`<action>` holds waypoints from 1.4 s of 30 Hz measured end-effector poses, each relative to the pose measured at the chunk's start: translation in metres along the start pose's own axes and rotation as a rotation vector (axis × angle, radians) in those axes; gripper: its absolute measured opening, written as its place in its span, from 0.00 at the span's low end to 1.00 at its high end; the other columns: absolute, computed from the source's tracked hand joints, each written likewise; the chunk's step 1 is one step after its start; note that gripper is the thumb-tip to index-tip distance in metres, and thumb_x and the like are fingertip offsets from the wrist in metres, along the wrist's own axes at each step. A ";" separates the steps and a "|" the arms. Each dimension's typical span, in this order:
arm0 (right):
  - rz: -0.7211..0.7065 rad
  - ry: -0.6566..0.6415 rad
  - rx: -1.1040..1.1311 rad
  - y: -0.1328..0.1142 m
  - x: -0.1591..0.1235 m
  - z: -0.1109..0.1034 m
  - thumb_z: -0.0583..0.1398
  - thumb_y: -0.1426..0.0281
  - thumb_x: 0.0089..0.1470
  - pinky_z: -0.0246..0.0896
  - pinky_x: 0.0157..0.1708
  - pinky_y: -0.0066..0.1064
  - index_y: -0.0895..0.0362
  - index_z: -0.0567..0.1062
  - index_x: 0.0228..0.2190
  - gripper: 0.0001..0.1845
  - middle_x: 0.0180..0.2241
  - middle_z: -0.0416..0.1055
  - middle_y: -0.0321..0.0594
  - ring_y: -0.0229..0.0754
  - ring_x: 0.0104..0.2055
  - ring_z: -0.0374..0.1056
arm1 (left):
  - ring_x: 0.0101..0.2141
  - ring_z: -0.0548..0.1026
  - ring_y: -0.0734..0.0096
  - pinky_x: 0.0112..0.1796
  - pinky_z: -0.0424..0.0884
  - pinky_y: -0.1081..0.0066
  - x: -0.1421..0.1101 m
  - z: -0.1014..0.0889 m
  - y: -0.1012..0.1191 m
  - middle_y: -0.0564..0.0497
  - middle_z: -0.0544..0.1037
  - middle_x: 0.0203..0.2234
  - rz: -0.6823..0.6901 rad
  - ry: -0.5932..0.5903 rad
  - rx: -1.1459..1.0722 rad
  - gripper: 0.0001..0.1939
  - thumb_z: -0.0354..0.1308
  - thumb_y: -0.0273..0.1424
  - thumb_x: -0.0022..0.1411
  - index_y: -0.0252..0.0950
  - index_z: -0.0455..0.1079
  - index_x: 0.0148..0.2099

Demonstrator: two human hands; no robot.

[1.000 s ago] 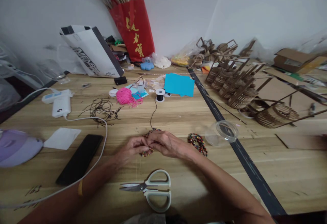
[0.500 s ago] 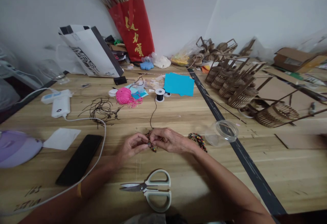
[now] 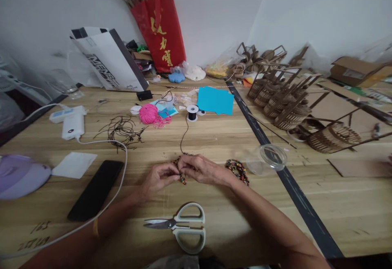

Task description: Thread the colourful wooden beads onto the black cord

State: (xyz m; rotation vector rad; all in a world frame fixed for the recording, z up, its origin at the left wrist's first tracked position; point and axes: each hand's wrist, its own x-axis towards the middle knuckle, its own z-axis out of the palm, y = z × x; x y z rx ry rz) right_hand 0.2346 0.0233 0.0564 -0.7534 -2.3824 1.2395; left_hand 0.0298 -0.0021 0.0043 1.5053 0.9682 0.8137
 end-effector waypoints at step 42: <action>0.116 0.112 0.366 0.021 0.011 0.028 0.56 0.67 0.57 0.55 0.24 0.22 0.60 0.66 0.34 0.08 0.23 0.62 0.32 0.32 0.24 0.59 | 0.32 0.73 0.71 0.35 0.70 0.72 -0.008 0.004 -0.001 0.48 0.73 0.30 0.490 0.116 0.588 0.06 0.53 0.21 0.57 0.35 0.69 0.34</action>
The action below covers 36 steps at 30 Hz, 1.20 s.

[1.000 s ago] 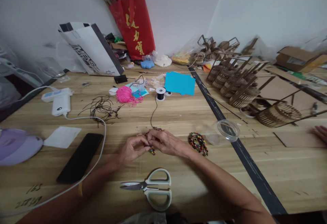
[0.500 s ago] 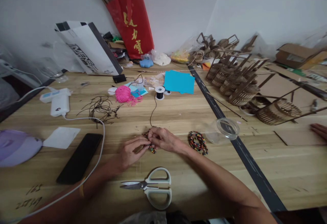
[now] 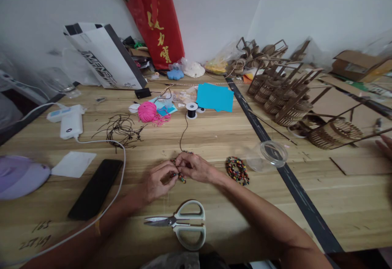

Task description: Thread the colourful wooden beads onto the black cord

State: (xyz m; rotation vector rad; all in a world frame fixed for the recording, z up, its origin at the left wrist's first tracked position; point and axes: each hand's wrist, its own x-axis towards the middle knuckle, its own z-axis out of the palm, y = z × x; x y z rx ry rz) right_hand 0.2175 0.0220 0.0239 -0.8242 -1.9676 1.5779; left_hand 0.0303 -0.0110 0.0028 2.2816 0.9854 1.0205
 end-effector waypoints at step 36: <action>-0.261 0.142 -0.759 -0.013 -0.008 0.019 0.55 0.71 0.60 0.62 0.34 0.31 0.58 0.65 0.32 0.04 0.34 0.64 0.42 0.41 0.36 0.62 | 0.23 0.68 0.76 0.27 0.61 0.74 0.009 0.003 -0.006 0.51 0.73 0.21 -0.953 0.081 -1.282 0.10 0.69 0.27 0.40 0.30 0.73 0.26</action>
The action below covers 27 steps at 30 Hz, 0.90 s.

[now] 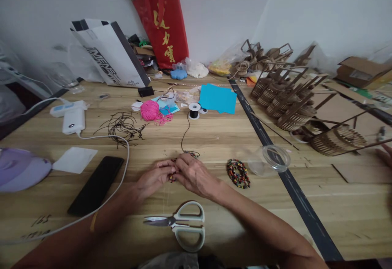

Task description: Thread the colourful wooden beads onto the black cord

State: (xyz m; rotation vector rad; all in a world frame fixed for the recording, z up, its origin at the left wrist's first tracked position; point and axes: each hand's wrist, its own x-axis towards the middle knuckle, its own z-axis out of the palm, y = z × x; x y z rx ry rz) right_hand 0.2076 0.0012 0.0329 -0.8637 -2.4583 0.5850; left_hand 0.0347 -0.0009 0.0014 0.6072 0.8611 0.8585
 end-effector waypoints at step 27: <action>0.161 -0.076 0.253 0.000 0.001 -0.015 0.49 0.70 0.64 0.54 0.30 0.26 0.57 0.64 0.33 0.07 0.28 0.65 0.36 0.35 0.28 0.61 | 0.25 0.67 0.76 0.29 0.62 0.74 -0.010 0.007 0.008 0.53 0.72 0.23 0.191 -0.106 0.393 0.14 0.66 0.37 0.49 0.32 0.69 0.30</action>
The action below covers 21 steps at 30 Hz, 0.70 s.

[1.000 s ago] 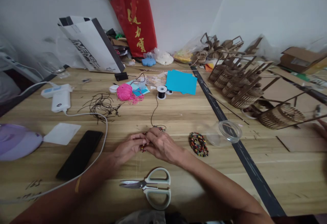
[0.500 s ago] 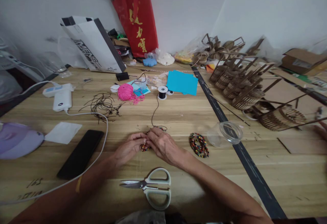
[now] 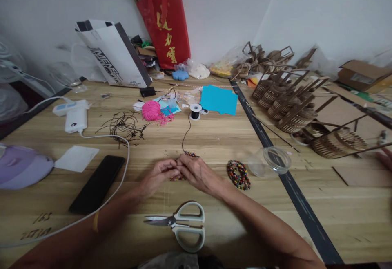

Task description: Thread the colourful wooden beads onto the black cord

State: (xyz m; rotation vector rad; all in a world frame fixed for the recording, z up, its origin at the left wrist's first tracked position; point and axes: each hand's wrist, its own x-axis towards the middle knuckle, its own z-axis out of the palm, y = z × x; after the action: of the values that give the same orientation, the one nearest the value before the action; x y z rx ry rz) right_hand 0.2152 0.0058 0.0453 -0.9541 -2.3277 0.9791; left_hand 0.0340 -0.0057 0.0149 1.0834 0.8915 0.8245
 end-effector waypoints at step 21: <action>0.047 -0.002 0.112 0.004 0.002 -0.008 0.56 0.75 0.56 0.52 0.28 0.23 0.60 0.71 0.30 0.05 0.27 0.65 0.34 0.33 0.27 0.58 | 0.35 0.69 0.68 0.37 0.64 0.70 0.001 -0.005 0.001 0.48 0.71 0.30 0.374 0.043 0.221 0.11 0.58 0.36 0.59 0.33 0.69 0.30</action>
State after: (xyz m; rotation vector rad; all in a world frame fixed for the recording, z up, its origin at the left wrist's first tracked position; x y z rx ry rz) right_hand 0.2203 0.0131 0.0475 -0.9666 -2.2356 1.1167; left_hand 0.0300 -0.0025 0.0143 1.4588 0.8412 1.0783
